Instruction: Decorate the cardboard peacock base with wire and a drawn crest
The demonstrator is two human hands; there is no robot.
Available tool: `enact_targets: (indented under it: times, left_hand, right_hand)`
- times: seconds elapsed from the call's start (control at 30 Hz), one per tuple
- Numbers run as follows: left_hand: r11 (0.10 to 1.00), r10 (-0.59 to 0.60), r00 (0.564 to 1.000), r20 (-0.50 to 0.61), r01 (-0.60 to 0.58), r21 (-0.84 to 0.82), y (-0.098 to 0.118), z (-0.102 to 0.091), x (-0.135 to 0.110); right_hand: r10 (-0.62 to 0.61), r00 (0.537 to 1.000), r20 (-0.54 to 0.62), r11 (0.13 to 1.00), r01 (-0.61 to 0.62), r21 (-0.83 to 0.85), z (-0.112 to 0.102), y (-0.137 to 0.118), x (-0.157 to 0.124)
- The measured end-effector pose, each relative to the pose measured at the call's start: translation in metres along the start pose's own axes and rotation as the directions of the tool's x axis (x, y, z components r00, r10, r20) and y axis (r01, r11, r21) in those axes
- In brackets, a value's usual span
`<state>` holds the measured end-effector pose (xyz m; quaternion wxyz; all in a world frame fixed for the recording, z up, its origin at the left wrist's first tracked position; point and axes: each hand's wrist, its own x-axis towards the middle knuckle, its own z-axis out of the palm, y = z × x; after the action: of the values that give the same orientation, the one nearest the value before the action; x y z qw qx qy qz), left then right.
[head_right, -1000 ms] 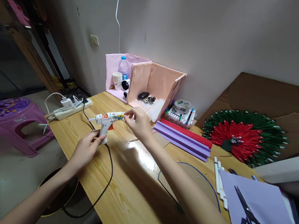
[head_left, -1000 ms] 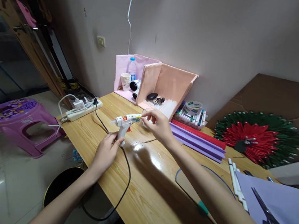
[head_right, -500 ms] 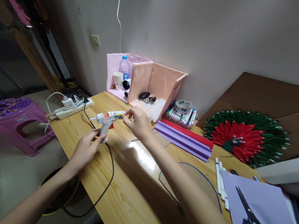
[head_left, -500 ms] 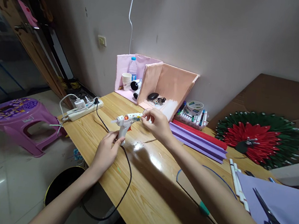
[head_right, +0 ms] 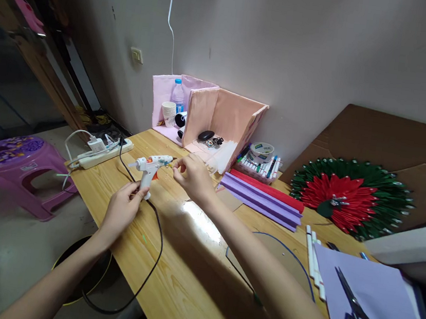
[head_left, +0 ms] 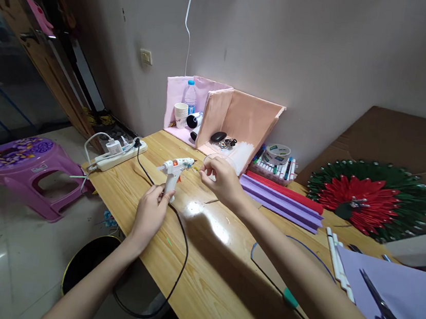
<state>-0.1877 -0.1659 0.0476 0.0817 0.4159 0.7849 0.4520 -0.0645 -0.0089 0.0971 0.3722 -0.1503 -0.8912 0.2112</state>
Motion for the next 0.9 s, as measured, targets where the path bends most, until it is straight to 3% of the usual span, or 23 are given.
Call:
enact_targets:
  times: [0.13,0.23,0.33,0.5,0.7,0.9]
  left_hand:
    - [1.000,-0.001,1.000,-0.023,0.001,0.005,-0.005,-0.001,0.002]
    - [1.000,-0.013,1.000,-0.016,0.013,0.010,-0.008,-0.002,0.001]
    - [1.000,-0.018,1.000,-0.011,0.018,0.009,-0.009,-0.002,0.001]
    - [0.999,-0.025,1.000,0.008,0.025,-0.021,-0.008,-0.002,0.001]
    - [1.000,-0.009,1.000,-0.022,0.009,-0.003,-0.009,-0.005,0.002]
    - [1.000,-0.007,1.000,-0.019,0.007,-0.017,-0.008,-0.006,0.005]
  right_hand:
    - [0.032,0.999,-0.013,0.998,-0.032,-0.047,-0.012,0.012,0.002]
    - [0.068,0.998,-0.004,0.980,-0.067,-0.187,-0.021,0.035,0.006]
    - [0.147,0.984,0.096,0.941,-0.110,-0.321,-0.024,0.059,0.012]
    - [0.396,0.877,0.270,0.874,-0.271,-0.403,-0.012,0.073,0.022]
    - [0.559,0.804,0.201,0.772,-0.417,-0.479,0.007,0.079,0.026]
    - [0.617,0.772,0.151,0.717,-0.473,-0.512,0.005,0.086,0.027]
